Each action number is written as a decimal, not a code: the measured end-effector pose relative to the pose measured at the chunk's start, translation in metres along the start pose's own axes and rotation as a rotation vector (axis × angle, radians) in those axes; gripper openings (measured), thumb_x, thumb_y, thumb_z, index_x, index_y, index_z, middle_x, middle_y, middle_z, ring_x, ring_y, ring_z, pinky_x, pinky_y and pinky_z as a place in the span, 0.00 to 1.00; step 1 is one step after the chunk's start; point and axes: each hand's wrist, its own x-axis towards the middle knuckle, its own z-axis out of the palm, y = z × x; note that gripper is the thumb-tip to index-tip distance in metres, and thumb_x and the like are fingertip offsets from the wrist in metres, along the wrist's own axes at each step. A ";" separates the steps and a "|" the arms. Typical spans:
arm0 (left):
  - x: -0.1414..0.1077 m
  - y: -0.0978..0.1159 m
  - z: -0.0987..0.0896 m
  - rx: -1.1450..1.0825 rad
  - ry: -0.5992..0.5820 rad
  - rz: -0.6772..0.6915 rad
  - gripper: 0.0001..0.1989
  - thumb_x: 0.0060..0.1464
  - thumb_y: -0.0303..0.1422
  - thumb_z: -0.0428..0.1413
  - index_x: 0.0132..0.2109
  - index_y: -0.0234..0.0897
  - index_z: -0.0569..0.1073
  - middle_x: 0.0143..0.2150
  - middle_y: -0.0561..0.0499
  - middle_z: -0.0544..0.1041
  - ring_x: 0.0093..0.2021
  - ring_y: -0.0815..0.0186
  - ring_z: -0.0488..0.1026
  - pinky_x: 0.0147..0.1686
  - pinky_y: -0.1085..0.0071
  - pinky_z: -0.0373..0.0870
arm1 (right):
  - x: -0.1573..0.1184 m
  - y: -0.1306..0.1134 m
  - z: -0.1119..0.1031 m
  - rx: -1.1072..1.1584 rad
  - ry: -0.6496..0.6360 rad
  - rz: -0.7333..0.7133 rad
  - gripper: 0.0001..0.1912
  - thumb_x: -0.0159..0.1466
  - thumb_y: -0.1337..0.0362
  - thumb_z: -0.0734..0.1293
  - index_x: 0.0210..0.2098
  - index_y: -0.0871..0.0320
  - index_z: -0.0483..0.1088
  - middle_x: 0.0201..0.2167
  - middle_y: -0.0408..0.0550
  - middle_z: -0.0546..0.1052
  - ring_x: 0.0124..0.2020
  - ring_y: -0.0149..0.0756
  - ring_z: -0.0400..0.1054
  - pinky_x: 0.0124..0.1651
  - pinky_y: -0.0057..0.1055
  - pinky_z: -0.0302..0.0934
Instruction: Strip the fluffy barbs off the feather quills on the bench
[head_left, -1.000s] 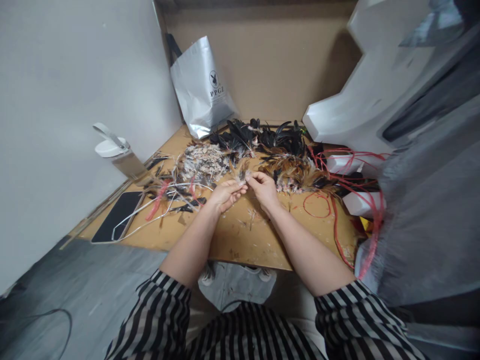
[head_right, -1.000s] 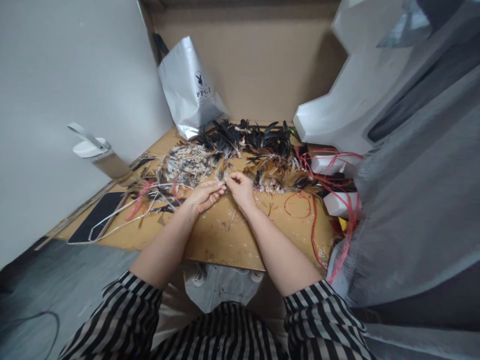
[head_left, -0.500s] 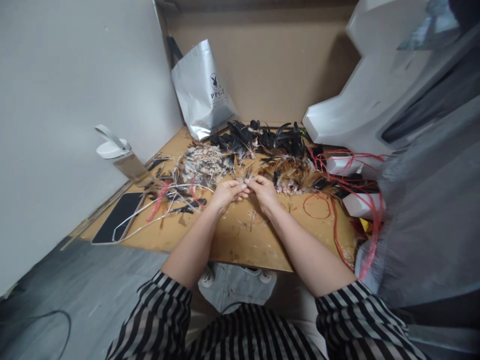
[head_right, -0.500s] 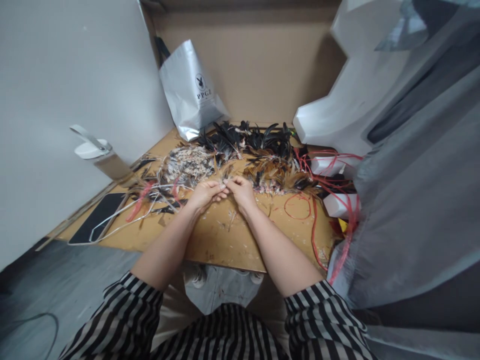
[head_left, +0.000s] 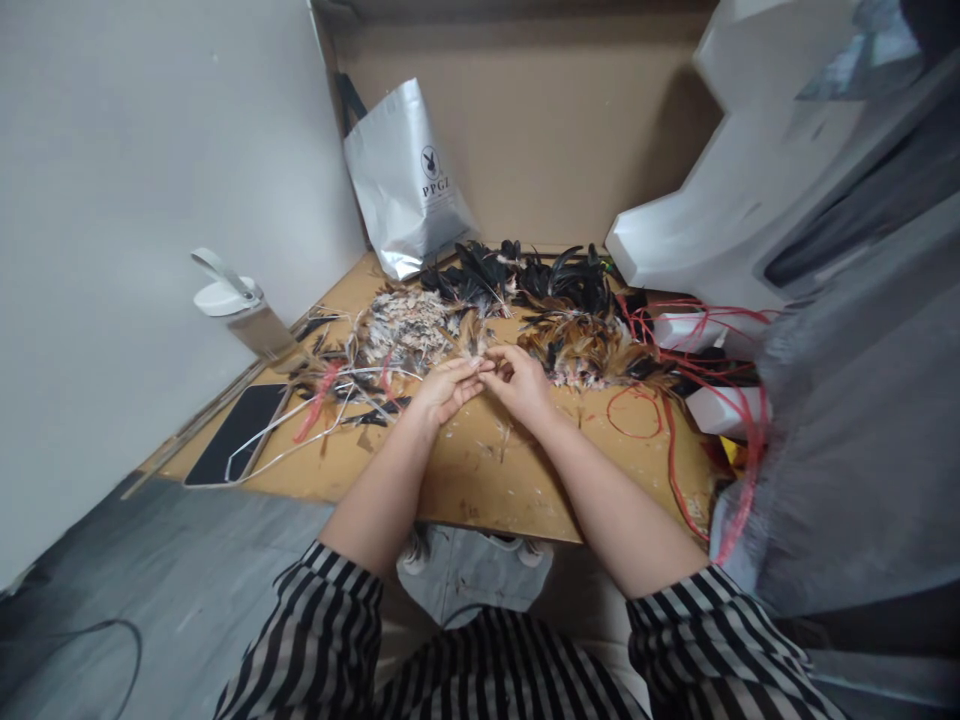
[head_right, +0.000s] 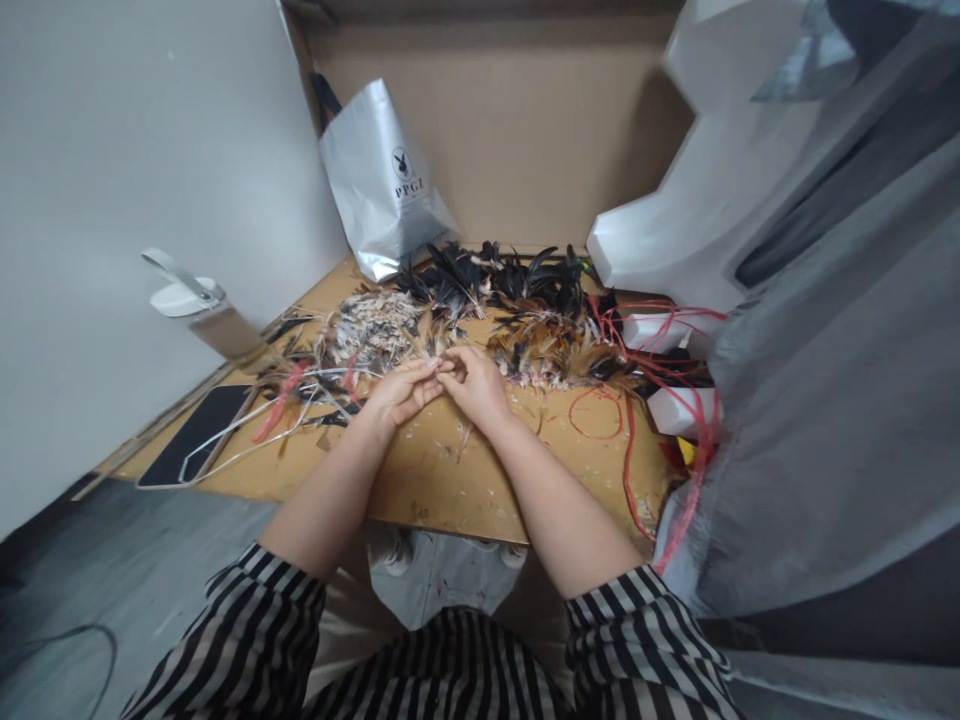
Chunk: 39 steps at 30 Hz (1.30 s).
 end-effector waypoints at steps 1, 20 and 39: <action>0.001 -0.001 -0.001 -0.004 -0.014 -0.011 0.07 0.45 0.25 0.58 0.35 0.29 0.74 0.35 0.44 0.77 0.31 0.71 0.73 0.35 0.75 0.69 | -0.001 -0.002 -0.001 -0.080 -0.010 -0.042 0.13 0.53 0.62 0.65 0.38 0.58 0.68 0.36 0.47 0.72 0.30 0.32 0.64 0.35 0.28 0.57; 0.001 0.013 -0.007 -0.089 0.204 0.178 0.05 0.45 0.26 0.58 0.33 0.30 0.73 0.35 0.45 0.76 0.32 0.71 0.73 0.30 0.80 0.68 | 0.005 0.023 -0.004 -0.133 0.014 0.100 0.10 0.55 0.61 0.62 0.32 0.58 0.71 0.29 0.45 0.74 0.28 0.31 0.65 0.34 0.26 0.56; 0.007 0.006 -0.010 -0.022 0.379 0.182 0.07 0.40 0.29 0.61 0.28 0.33 0.70 0.34 0.47 0.76 0.34 0.70 0.73 0.36 0.75 0.67 | 0.004 0.014 0.001 -0.620 -0.305 0.335 0.20 0.57 0.49 0.57 0.31 0.56 0.74 0.32 0.53 0.75 0.36 0.40 0.68 0.38 0.31 0.56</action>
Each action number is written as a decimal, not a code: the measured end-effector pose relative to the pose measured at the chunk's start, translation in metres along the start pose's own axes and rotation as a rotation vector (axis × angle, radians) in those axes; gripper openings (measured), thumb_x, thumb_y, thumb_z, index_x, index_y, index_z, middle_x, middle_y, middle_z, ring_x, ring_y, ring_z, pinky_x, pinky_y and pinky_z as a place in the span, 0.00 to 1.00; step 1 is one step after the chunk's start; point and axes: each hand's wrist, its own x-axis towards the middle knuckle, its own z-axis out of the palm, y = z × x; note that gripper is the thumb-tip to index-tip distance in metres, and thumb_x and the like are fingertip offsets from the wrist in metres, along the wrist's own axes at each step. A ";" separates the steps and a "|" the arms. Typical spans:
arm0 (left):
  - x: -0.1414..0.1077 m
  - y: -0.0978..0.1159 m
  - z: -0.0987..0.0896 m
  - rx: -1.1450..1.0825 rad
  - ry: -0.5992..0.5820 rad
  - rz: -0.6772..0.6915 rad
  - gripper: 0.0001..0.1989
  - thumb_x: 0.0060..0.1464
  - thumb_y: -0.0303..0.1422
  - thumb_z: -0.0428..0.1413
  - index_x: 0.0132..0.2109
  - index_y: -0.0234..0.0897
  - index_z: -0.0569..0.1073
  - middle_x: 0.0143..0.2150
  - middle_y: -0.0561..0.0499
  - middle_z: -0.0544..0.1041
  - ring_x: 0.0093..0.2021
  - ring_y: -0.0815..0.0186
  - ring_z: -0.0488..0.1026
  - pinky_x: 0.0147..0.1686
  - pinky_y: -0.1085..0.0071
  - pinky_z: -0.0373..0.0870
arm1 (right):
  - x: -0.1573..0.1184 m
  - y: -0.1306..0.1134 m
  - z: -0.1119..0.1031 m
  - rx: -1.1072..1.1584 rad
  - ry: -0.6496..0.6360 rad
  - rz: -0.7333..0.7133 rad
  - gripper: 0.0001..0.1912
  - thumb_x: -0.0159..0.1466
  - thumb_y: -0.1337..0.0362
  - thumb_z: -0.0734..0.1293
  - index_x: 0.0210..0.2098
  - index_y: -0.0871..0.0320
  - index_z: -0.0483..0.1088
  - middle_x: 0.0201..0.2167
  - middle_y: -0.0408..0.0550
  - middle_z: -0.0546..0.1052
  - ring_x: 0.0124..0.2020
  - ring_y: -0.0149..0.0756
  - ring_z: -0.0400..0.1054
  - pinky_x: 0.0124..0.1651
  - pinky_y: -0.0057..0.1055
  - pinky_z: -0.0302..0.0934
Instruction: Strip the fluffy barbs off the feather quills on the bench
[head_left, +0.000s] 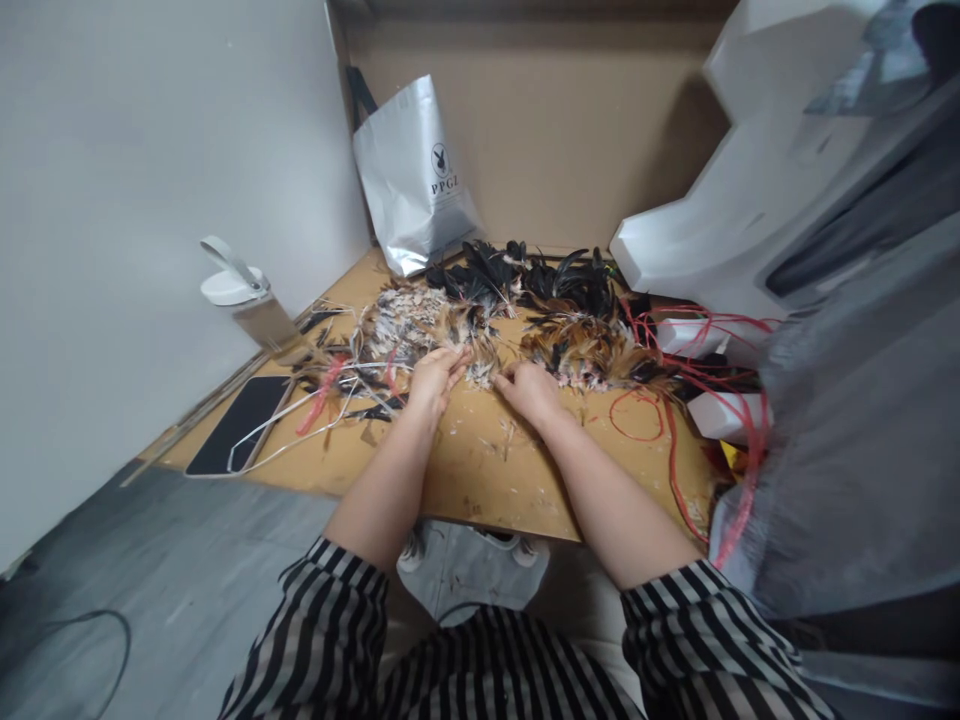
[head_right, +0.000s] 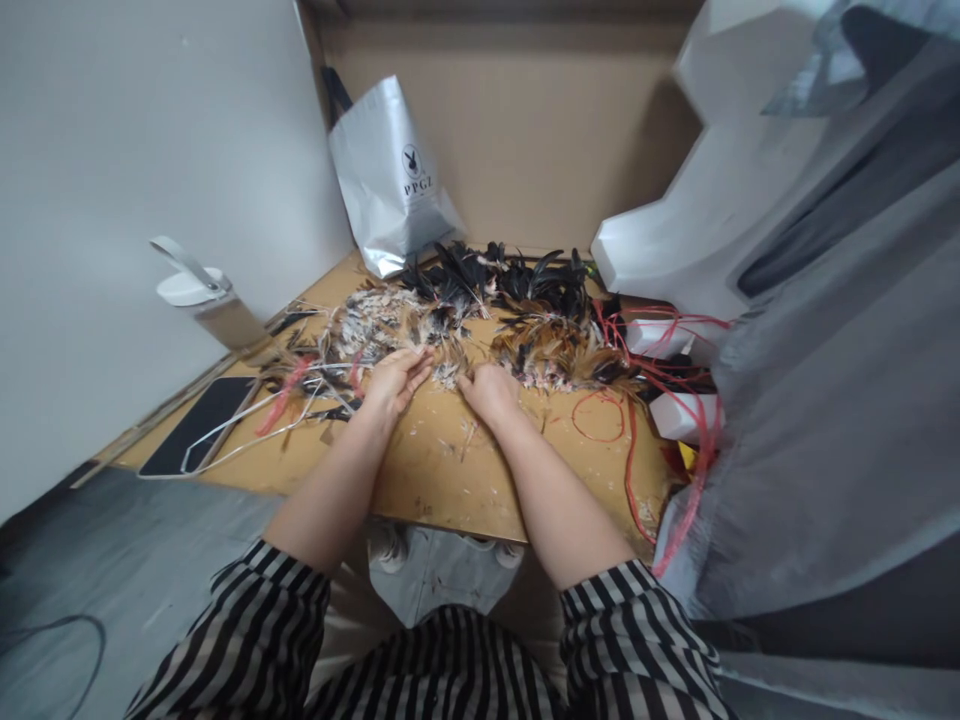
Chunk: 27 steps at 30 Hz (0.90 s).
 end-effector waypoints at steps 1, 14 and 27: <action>0.000 -0.001 0.000 0.008 0.006 -0.020 0.08 0.39 0.30 0.61 0.27 0.33 0.69 0.33 0.48 0.76 0.34 0.70 0.73 0.37 0.74 0.67 | 0.001 -0.002 0.002 0.027 0.013 -0.007 0.20 0.57 0.49 0.58 0.31 0.56 0.74 0.31 0.53 0.75 0.36 0.40 0.68 0.37 0.31 0.57; -0.012 -0.004 0.009 -0.056 -0.345 -0.232 0.09 0.39 0.29 0.62 0.30 0.33 0.69 0.27 0.50 0.73 0.28 0.70 0.71 0.35 0.68 0.68 | 0.003 0.000 0.010 0.683 0.248 -0.234 0.12 0.54 0.65 0.60 0.34 0.61 0.71 0.32 0.47 0.75 0.32 0.31 0.67 0.38 0.27 0.59; -0.005 -0.006 0.007 0.302 -0.101 0.116 0.12 0.32 0.34 0.64 0.21 0.31 0.69 0.18 0.55 0.67 0.21 0.75 0.65 0.26 0.78 0.64 | 0.005 0.024 -0.015 0.367 0.010 -0.067 0.09 0.53 0.62 0.62 0.24 0.59 0.71 0.20 0.45 0.74 0.21 0.29 0.64 0.26 0.24 0.55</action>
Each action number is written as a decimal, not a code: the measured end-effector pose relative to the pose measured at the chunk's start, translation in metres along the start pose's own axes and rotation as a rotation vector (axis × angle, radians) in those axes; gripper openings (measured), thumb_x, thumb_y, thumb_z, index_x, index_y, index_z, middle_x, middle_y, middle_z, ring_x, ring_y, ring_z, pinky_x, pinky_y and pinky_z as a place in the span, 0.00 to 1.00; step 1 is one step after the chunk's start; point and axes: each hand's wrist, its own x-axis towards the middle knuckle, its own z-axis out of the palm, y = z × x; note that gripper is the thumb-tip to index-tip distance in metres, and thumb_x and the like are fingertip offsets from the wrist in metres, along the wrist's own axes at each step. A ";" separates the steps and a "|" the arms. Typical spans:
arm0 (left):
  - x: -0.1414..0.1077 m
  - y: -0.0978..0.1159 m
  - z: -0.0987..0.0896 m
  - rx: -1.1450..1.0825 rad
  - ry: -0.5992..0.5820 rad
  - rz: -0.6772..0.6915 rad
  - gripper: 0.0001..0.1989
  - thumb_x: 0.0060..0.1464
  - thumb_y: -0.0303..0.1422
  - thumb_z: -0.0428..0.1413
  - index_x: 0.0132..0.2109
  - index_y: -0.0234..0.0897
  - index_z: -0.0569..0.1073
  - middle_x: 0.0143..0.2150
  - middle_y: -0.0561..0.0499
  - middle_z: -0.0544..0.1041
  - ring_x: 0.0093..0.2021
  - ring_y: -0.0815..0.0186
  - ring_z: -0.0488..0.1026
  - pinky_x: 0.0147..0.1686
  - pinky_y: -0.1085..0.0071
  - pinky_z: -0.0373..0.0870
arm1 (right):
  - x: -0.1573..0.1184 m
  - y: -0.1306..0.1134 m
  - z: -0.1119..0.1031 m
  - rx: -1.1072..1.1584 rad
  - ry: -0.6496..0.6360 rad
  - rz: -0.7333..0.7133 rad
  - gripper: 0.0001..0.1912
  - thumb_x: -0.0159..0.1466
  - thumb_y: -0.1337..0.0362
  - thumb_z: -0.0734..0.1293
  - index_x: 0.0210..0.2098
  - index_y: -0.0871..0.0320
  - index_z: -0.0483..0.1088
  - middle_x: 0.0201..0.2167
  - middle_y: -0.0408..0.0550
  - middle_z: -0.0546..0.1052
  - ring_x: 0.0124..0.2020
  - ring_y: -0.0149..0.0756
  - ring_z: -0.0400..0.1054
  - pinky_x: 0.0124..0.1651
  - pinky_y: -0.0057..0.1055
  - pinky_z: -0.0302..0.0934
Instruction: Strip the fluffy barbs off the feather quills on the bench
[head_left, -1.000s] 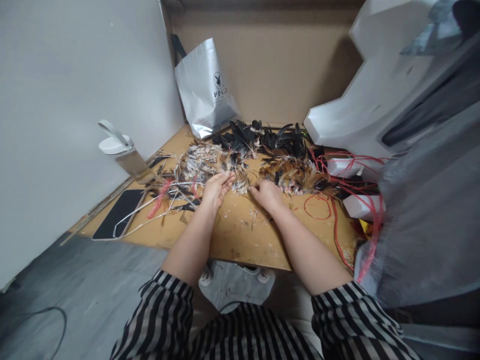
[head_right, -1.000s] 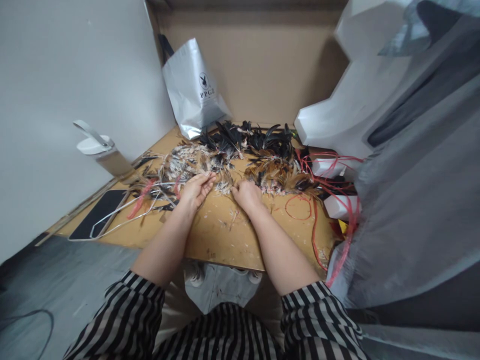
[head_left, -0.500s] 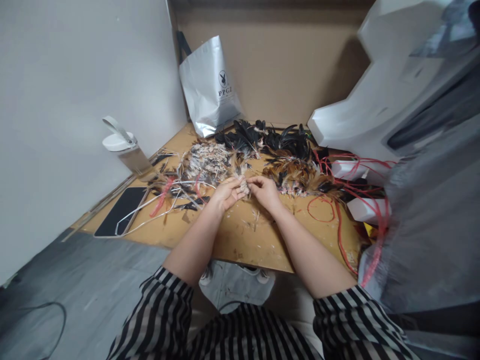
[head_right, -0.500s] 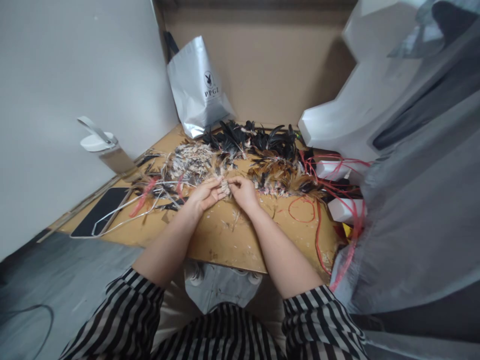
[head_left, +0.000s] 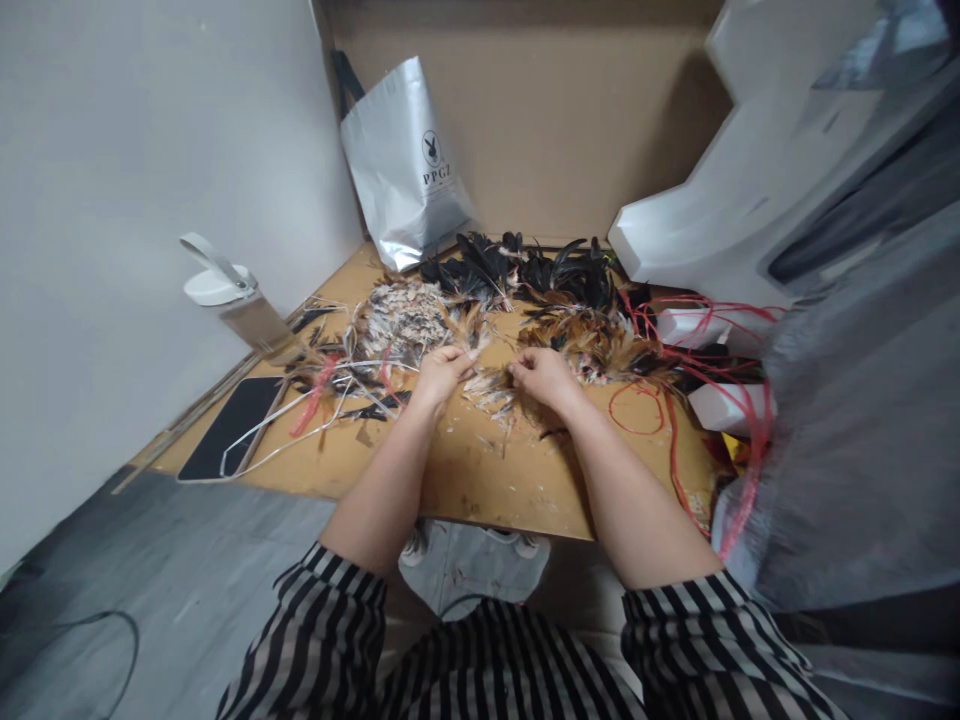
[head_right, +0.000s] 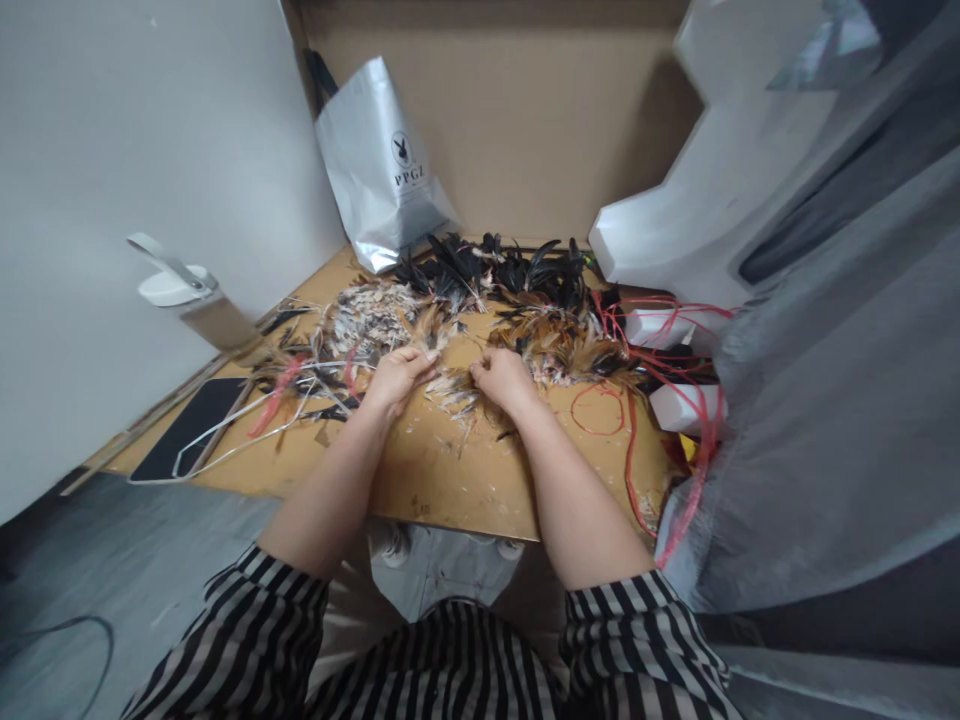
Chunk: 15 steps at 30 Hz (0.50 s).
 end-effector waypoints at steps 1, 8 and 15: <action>-0.001 0.001 0.001 -0.011 0.000 -0.018 0.12 0.32 0.34 0.64 0.21 0.31 0.69 0.19 0.55 0.67 0.22 0.75 0.66 0.27 0.77 0.65 | 0.000 0.002 -0.001 -0.010 -0.067 0.022 0.10 0.54 0.62 0.61 0.23 0.59 0.71 0.18 0.44 0.73 0.20 0.29 0.64 0.25 0.24 0.55; -0.009 0.007 0.004 -0.014 -0.085 -0.205 0.12 0.31 0.31 0.64 0.24 0.31 0.70 0.24 0.51 0.71 0.30 0.69 0.70 0.33 0.71 0.68 | 0.000 0.000 0.020 0.160 -0.111 -0.170 0.12 0.55 0.66 0.62 0.38 0.59 0.70 0.33 0.46 0.76 0.32 0.32 0.69 0.38 0.28 0.61; -0.004 0.005 0.001 -0.004 0.011 -0.109 0.12 0.32 0.34 0.64 0.23 0.31 0.70 0.23 0.51 0.71 0.26 0.73 0.68 0.27 0.77 0.65 | 0.006 -0.002 0.021 0.360 0.103 -0.198 0.15 0.55 0.65 0.60 0.42 0.61 0.68 0.39 0.49 0.74 0.38 0.31 0.68 0.42 0.28 0.59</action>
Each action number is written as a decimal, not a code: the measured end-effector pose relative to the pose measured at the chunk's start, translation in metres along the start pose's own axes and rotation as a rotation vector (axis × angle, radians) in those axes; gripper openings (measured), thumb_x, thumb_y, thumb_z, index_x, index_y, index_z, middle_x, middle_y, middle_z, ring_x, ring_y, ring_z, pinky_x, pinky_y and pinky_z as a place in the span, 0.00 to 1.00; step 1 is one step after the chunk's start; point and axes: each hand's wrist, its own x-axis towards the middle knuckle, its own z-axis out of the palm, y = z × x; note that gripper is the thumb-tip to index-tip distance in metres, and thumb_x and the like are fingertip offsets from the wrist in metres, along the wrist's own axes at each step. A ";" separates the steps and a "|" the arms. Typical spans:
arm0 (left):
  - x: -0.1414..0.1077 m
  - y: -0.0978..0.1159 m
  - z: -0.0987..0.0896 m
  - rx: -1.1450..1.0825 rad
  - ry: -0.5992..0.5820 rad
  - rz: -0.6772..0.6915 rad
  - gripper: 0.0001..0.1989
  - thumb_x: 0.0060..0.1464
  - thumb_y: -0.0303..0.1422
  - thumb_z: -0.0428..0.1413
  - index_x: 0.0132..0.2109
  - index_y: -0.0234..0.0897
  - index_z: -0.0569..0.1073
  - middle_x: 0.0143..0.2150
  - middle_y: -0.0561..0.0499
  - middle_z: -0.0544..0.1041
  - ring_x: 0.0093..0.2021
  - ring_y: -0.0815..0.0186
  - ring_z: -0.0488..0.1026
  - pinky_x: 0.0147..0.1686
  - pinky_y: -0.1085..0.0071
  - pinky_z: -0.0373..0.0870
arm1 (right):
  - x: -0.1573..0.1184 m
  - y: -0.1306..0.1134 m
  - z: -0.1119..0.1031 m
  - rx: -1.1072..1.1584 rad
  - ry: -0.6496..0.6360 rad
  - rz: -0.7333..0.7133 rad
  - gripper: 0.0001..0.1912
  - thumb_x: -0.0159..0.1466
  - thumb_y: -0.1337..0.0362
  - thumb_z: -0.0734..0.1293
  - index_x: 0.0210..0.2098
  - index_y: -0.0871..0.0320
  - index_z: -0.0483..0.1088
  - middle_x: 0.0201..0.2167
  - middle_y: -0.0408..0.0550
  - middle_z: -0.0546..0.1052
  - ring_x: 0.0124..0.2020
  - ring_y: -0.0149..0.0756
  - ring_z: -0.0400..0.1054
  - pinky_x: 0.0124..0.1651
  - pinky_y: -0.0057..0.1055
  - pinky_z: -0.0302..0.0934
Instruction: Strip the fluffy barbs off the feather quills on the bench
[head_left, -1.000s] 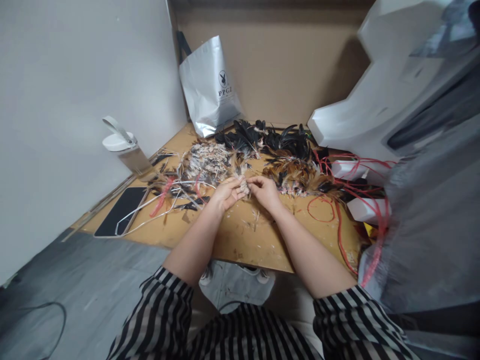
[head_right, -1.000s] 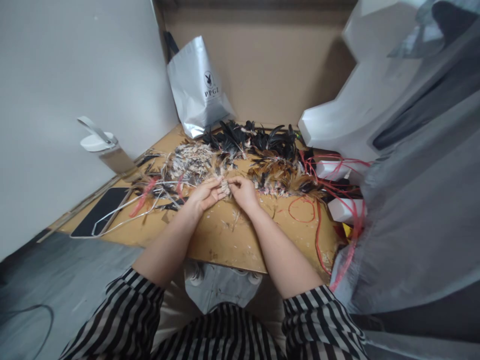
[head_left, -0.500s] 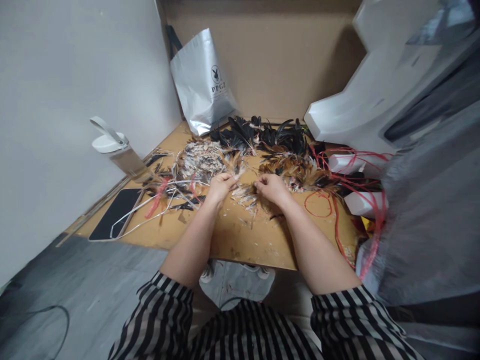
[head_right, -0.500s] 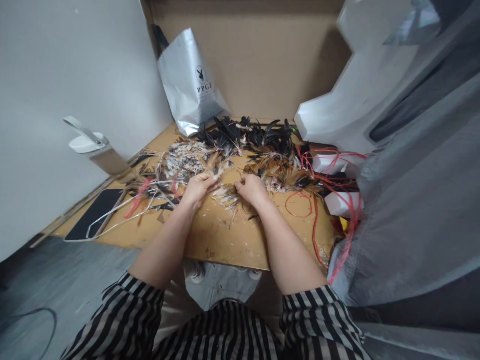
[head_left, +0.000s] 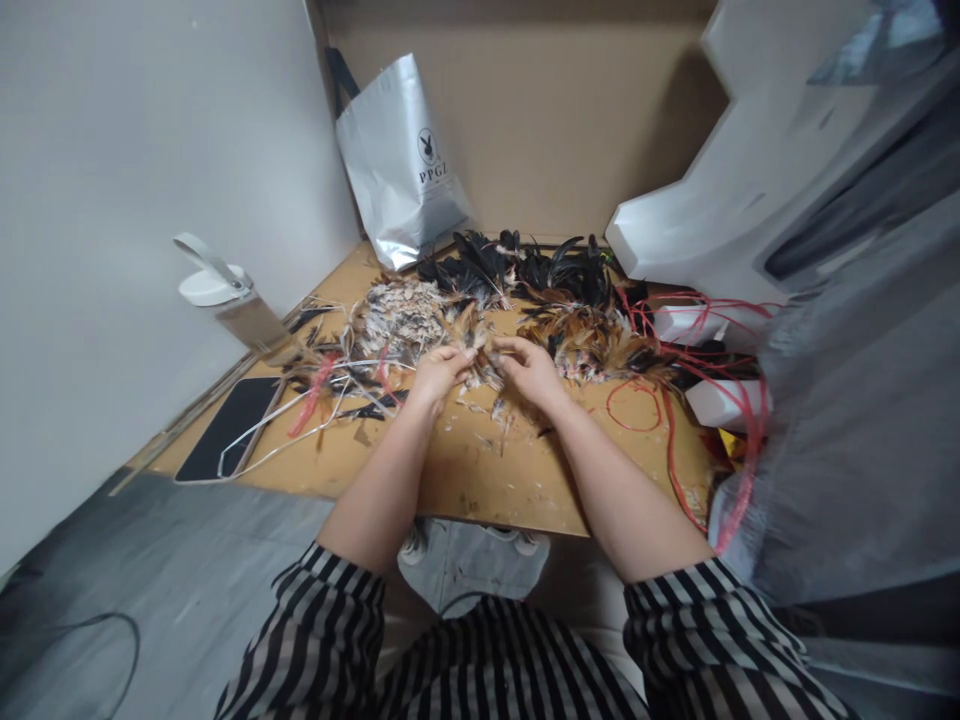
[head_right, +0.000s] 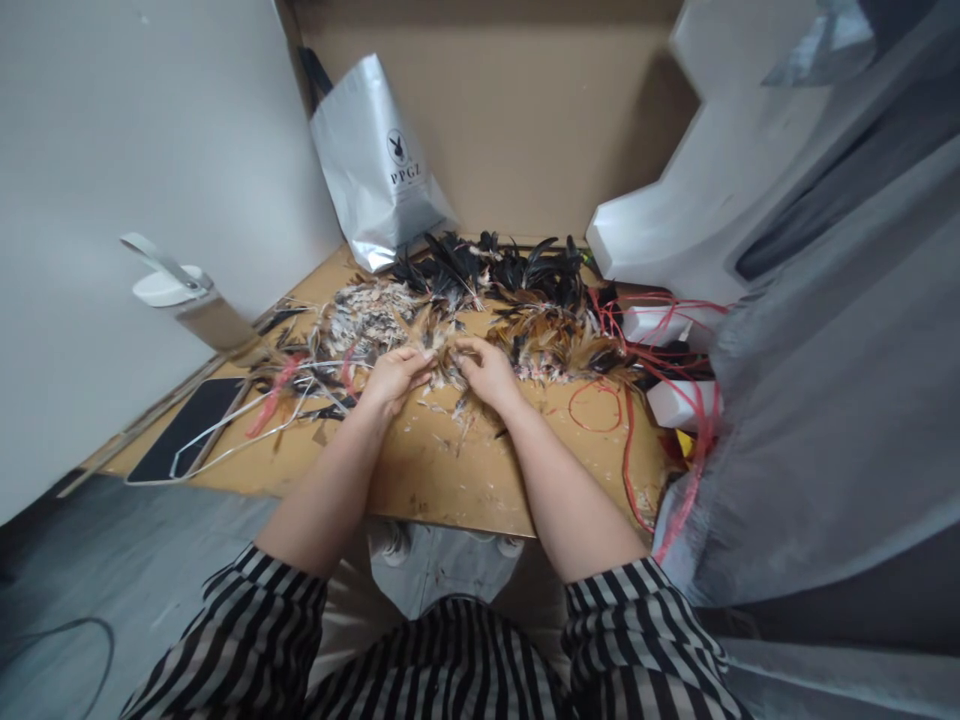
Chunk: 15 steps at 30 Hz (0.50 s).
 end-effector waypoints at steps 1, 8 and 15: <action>0.001 -0.001 0.000 0.010 0.020 0.032 0.12 0.33 0.35 0.64 0.22 0.31 0.70 0.21 0.52 0.70 0.23 0.74 0.67 0.25 0.79 0.63 | 0.000 -0.001 -0.003 -0.035 0.016 0.032 0.14 0.55 0.64 0.60 0.40 0.61 0.69 0.36 0.48 0.75 0.35 0.30 0.68 0.39 0.27 0.60; 0.004 -0.001 0.000 -0.025 0.079 0.130 0.12 0.35 0.34 0.63 0.21 0.31 0.69 0.19 0.53 0.70 0.19 0.77 0.62 0.20 0.81 0.56 | -0.007 -0.018 -0.022 -0.398 -0.335 0.127 0.12 0.51 0.57 0.64 0.20 0.60 0.70 0.16 0.41 0.69 0.20 0.28 0.60 0.25 0.24 0.51; 0.000 0.005 0.000 -0.102 0.066 0.051 0.10 0.37 0.33 0.62 0.25 0.31 0.71 0.29 0.49 0.75 0.27 0.75 0.70 0.26 0.81 0.62 | -0.017 -0.042 -0.018 -0.515 -0.585 0.085 0.10 0.44 0.56 0.70 0.24 0.55 0.72 0.18 0.39 0.71 0.19 0.27 0.59 0.23 0.25 0.47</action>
